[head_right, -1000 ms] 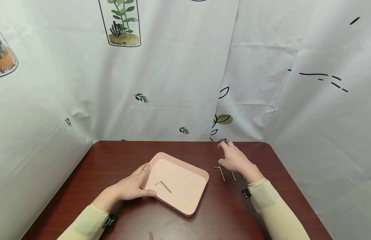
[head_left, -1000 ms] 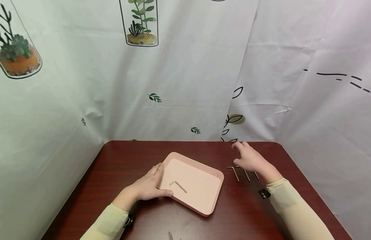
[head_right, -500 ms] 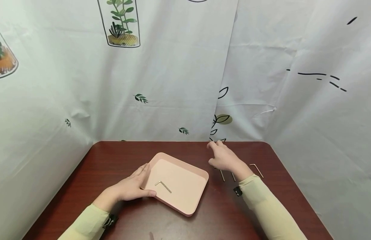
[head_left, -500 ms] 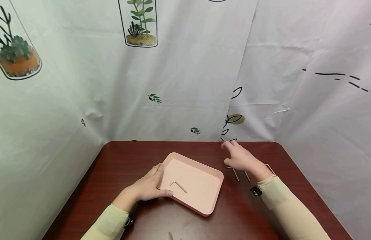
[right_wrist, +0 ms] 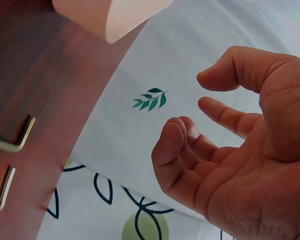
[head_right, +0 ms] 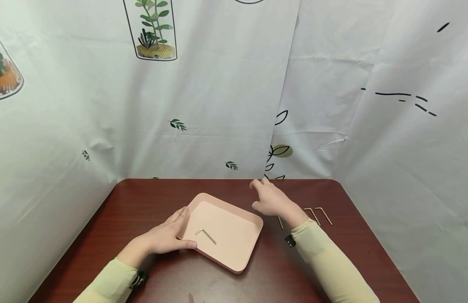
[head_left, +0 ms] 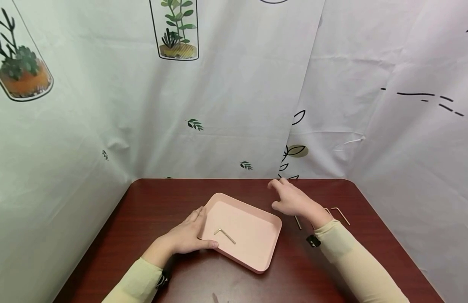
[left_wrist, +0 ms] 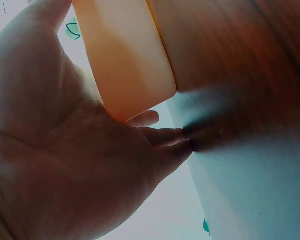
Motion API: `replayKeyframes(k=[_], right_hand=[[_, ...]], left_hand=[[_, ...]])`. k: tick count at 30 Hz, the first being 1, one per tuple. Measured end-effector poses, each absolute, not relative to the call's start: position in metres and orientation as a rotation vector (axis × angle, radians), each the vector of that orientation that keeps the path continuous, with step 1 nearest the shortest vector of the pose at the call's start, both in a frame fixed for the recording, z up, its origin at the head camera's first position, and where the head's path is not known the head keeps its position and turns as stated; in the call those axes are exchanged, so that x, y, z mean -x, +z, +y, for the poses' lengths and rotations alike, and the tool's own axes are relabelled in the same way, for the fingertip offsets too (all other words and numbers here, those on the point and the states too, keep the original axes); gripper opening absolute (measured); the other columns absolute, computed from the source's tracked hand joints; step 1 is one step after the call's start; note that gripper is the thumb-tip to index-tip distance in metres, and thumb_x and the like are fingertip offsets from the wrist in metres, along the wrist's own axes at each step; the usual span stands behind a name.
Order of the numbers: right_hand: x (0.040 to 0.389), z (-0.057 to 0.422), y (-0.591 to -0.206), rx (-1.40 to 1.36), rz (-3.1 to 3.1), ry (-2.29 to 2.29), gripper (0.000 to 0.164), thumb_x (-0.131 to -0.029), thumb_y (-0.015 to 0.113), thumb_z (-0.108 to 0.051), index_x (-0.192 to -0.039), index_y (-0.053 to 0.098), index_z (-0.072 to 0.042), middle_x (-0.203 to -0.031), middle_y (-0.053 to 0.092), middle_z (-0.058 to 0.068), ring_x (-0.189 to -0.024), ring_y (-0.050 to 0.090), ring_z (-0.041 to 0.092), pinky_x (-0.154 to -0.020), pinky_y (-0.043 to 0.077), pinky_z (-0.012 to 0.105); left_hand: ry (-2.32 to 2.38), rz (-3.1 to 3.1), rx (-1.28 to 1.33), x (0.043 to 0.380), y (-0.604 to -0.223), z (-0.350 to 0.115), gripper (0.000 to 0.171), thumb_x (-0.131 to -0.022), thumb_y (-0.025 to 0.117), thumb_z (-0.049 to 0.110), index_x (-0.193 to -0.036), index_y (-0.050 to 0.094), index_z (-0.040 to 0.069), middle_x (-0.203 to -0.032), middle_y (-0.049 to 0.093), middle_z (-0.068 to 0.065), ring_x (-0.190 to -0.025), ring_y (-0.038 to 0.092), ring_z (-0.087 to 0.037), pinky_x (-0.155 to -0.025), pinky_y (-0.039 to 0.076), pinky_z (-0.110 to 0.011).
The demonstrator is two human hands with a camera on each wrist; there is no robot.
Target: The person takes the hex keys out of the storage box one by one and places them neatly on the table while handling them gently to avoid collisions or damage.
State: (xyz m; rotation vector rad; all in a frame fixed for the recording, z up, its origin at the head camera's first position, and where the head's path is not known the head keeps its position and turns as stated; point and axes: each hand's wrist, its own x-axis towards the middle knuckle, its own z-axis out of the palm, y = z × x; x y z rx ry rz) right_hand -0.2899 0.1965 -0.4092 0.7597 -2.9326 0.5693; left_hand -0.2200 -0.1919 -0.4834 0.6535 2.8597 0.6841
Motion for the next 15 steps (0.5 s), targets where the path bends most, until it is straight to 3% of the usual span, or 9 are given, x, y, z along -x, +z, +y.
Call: replayKeyframes(k=[15], right_hand=[[0.287,0.171,-0.412,-0.851,-2.930,0.577,0.050,-0.085,0.074,-0.006,-0.134,0.065,-0.009,-0.124,0.061,0.014,-0.093,0.060,0.026,-0.082,0.053,0.046]], left_hand=[[0.688,2.861,-0.660,0.220,-0.484,-0.192,0.136,-0.089,0.081,0.074,-0.172,0.018,-0.013,-0.178,0.022,-0.035,-0.166,0.022,-0.050,-0.129,0.031,-0.063]])
